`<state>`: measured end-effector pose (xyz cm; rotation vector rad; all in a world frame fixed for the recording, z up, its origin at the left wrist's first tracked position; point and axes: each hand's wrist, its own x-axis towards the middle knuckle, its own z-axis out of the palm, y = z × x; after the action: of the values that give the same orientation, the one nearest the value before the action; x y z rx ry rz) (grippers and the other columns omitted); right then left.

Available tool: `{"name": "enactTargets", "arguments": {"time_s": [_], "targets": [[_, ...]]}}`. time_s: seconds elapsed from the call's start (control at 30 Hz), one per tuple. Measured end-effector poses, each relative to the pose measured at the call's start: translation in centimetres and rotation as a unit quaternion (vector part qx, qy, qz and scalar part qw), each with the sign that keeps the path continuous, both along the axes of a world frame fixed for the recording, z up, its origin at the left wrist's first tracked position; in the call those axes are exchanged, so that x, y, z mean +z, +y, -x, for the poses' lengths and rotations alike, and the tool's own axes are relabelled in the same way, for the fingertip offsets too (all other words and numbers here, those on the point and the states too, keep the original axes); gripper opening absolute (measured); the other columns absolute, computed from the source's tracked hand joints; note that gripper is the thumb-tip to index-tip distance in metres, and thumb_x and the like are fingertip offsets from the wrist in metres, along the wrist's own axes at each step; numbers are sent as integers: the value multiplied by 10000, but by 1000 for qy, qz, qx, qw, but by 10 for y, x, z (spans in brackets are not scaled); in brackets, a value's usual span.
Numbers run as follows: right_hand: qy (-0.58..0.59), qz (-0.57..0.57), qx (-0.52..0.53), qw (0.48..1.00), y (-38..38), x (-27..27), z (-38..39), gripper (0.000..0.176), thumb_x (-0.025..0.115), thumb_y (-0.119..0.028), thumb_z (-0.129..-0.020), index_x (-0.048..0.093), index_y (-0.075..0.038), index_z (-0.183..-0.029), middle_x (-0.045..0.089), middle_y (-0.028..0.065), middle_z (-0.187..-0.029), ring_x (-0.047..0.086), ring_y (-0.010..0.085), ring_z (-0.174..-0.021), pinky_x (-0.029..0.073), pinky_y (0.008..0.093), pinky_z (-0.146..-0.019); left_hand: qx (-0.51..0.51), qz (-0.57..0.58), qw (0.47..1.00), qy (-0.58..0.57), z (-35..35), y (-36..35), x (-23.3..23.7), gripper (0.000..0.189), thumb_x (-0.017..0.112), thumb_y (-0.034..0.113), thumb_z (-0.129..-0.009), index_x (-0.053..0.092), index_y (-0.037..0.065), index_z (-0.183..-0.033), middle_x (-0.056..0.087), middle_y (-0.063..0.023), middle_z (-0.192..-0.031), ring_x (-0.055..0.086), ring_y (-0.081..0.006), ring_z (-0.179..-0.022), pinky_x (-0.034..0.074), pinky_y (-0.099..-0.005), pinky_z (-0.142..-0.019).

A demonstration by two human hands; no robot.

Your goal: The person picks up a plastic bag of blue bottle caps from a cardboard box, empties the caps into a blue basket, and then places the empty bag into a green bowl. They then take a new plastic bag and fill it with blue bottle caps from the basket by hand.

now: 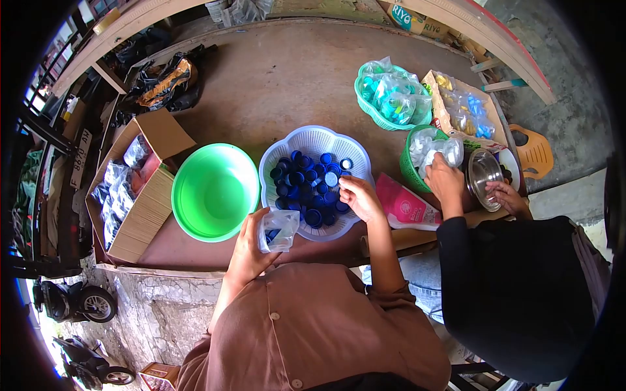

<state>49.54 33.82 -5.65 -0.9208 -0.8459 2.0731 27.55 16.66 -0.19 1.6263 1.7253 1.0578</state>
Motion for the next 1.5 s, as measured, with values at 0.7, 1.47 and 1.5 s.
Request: {"name": "enactTargets", "arguments": {"time_s": [0.7,1.47,1.5], "targets": [[-394,-437,-31,808,-14,5,40,175,672,-141,-741,591,-18,-836,596,130,-842,595,267,-802,469,350,-696,5,7,1000,-11,-1,2,2,742,747,45,-569,400,11,-1223,503,-180,-1100,499,-345,-1030,417,-391,-895],[-152,-399,-64,902,-35,36,32,386,734,-79,-673,594,-28,-1029,623,34,-937,551,83,-784,408,231,-707,-7,-5,1000,-9,2,5,0,730,738,69,-583,399,0,-1227,511,-183,-1110,504,-344,-1033,418,-391,-896],[-150,-428,-57,889,-46,53,40,324,735,-91,-671,604,-31,-961,624,49,-912,561,96,-783,409,230,-719,-4,3,1000,-13,2,4,0,732,736,65,-577,400,-1,-1225,510,-183,-1113,504,-345,-1031,417,-394,-897]]}}
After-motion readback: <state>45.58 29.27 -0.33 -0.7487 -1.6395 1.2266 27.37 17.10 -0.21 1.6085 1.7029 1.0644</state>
